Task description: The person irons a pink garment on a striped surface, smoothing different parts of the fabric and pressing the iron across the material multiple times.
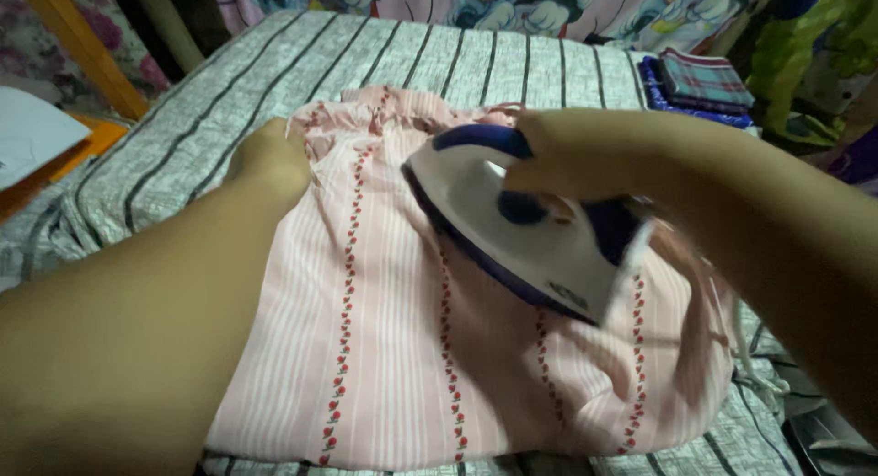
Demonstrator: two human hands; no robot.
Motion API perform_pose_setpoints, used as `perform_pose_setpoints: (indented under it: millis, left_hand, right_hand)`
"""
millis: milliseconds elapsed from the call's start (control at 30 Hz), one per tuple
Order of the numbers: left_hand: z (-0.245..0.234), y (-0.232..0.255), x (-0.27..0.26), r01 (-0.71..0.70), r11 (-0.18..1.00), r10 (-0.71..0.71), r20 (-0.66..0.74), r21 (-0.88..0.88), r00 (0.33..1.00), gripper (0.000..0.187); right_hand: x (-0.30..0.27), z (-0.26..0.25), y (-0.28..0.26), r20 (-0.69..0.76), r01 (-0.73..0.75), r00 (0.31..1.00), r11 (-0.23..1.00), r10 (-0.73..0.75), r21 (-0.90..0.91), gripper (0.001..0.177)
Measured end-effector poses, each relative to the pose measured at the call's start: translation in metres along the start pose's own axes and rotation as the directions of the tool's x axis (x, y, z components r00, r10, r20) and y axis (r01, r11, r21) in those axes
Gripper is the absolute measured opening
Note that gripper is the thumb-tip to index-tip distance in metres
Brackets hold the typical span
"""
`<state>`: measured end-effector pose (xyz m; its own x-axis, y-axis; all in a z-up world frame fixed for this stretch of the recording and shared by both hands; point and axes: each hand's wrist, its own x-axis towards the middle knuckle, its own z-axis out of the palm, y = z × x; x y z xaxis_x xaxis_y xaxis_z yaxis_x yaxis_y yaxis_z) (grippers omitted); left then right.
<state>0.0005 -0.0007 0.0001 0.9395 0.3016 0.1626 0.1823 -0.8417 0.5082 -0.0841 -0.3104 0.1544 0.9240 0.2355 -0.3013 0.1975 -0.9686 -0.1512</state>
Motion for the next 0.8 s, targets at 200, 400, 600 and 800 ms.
perform_pose_setpoints:
  millis: [200, 400, 600, 800]
  left_hand:
    - [-0.002, 0.008, -0.004, 0.027, 1.0, -0.027, -0.004, -0.009, 1.0, 0.041]
    - [-0.008, 0.008, -0.008, 0.06, 0.998, -0.061, 0.012, 0.009, 0.998, 0.041]
    - [-0.005, 0.005, -0.005, 0.022, 1.0, -0.022, -0.001, 0.004, 1.0, 0.04]
    - [-0.004, 0.004, -0.006, 0.021, 1.0, -0.021, -0.004, 0.004, 1.0, 0.04]
  right_hand:
    - [0.017, 0.006, -0.015, -0.095, -0.014, 0.995, 0.998, 0.009, -0.054, 0.039]
    - [0.079, -0.009, -0.04, -0.102, 0.021, 0.994, 0.996, -0.03, -0.084, 0.043]
    - [0.042, -0.001, -0.022, -0.008, 0.067, 0.998, 0.995, -0.068, -0.073, 0.039]
    - [-0.012, 0.009, -0.007, -0.024, -0.104, 0.994, 0.991, 0.102, -0.082, 0.024]
